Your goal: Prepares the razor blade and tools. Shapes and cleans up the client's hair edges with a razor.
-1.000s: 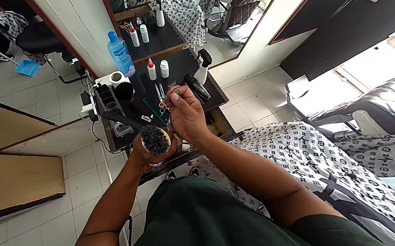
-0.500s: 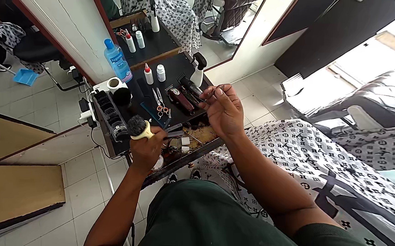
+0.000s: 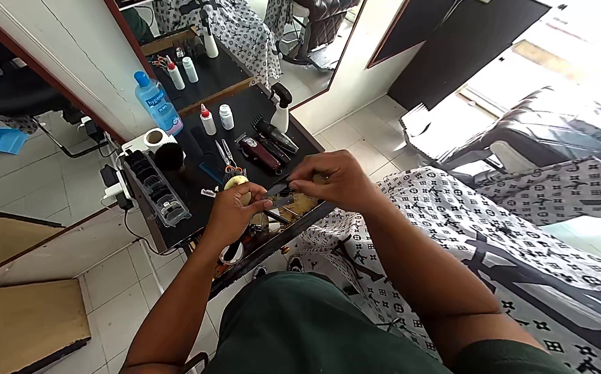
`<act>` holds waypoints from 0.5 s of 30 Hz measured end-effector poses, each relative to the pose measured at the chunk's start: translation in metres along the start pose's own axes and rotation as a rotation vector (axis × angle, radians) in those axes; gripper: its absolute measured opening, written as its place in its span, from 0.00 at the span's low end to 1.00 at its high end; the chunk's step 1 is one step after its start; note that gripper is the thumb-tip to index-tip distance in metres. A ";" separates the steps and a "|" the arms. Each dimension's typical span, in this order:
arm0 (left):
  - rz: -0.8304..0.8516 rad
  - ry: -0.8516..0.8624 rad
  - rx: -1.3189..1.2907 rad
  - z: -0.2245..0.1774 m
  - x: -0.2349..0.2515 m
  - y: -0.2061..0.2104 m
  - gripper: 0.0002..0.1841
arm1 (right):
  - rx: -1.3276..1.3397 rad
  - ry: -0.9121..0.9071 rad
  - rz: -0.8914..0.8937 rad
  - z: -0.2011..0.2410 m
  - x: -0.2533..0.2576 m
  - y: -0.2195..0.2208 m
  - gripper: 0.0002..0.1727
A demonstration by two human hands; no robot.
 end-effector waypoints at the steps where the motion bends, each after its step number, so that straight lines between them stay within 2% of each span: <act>1: 0.022 0.002 0.023 -0.001 0.001 0.003 0.08 | -0.117 -0.002 0.099 0.003 0.002 0.008 0.03; 4: 0.060 0.000 0.055 -0.001 0.003 0.010 0.08 | -0.333 0.016 0.268 0.007 0.004 0.024 0.04; 7: 0.085 0.003 0.088 0.000 0.004 0.014 0.08 | -0.439 0.126 0.352 0.001 0.003 0.033 0.03; 11: 0.110 0.047 0.082 0.004 0.002 0.018 0.09 | -0.521 0.234 0.340 -0.002 0.000 0.038 0.06; 15: 0.081 0.074 0.081 0.005 -0.001 0.017 0.03 | -0.558 0.294 0.262 0.002 -0.003 0.038 0.07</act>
Point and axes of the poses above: each hand's wrist, its own x-axis towards the middle knuckle, its own y-axis out of the palm, z = x × y, the point moved 9 cm from there along x, towards the middle knuckle, and after that the axes turned 8 degrees about -y, right-handed, at the moved point
